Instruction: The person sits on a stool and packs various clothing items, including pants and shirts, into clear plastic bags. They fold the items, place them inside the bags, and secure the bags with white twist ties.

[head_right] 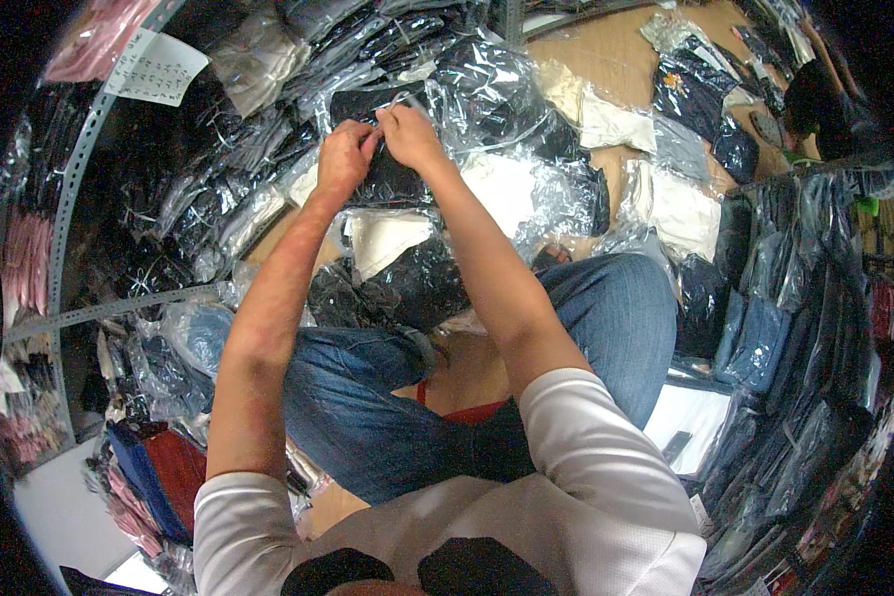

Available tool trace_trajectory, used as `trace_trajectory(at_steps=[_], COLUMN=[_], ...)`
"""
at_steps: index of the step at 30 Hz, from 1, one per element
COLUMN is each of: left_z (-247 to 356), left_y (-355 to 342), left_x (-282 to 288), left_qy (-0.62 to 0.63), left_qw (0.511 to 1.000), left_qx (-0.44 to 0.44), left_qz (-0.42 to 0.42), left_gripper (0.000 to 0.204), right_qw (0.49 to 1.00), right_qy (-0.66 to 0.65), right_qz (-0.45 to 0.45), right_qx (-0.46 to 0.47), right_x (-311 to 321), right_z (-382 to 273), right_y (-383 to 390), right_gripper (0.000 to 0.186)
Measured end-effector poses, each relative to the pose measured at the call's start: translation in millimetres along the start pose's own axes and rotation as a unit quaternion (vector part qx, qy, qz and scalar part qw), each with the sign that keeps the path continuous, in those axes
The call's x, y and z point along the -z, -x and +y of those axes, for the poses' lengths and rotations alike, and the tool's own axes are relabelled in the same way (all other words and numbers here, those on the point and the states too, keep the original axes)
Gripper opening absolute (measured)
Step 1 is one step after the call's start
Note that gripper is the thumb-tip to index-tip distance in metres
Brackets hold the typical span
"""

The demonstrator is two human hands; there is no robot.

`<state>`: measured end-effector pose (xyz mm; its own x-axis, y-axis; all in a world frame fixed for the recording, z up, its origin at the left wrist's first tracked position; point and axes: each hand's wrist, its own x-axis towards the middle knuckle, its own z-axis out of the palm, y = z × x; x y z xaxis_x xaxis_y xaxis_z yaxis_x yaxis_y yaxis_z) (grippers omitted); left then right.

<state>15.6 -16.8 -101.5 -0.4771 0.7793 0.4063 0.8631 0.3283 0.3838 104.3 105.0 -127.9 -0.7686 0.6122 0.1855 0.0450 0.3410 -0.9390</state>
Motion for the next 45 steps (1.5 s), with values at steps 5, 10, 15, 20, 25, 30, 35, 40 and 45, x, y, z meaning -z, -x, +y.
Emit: trace_trajectory(at_steps=[5, 10, 15, 20, 25, 30, 35, 40, 45], left_z=[7, 23, 9, 5, 10, 9, 14, 15, 21], left_y=[8, -6, -3, -5, -9, -5, -8, -7, -7], left_x=[-7, -3, -5, -11, -15, -19, -13, -4, 8], left_qy=[0.013, 0.024, 0.073, 0.25, 0.373, 0.355, 0.349, 0.249, 0.192], left_qw=[0.996, 0.988, 0.979, 0.931, 0.876, 0.88, 0.885, 0.934, 0.957], left_qx=[0.079, 0.14, 0.179, 0.259, 0.297, 0.305, 0.292, 0.226, 0.165], left_qz=[-0.03, -0.063, -0.07, -0.061, -0.073, -0.083, -0.097, -0.125, -0.143], left_gripper=[0.029, 0.033, 0.032, 0.032, 0.03, 0.03, 0.028, 0.024, 0.021], right_qw=[0.924, 0.818, 0.733, 0.719, 0.811, 0.914, 0.983, 0.996, 0.96], right_qy=[-0.334, -0.376, -0.498, -0.558, -0.426, -0.232, -0.025, 0.073, 0.265], right_qz=[-0.03, 0.301, 0.294, 0.236, 0.245, 0.23, 0.182, 0.013, -0.078], right_qx=[-0.185, -0.313, -0.359, -0.34, -0.317, -0.241, 0.006, 0.056, 0.03], right_x=[48, 75, 60, 65, 66, 71, 87, 52, 29], right_z=[21, 133, 159, 169, 155, 78, -13, -71, -97], right_y=[0, 19, 40, 33, 32, 30, 17, 0, -26], right_gripper=[0.034, 0.039, 0.036, 0.036, 0.029, 0.054, 0.048, 0.051, 0.052])
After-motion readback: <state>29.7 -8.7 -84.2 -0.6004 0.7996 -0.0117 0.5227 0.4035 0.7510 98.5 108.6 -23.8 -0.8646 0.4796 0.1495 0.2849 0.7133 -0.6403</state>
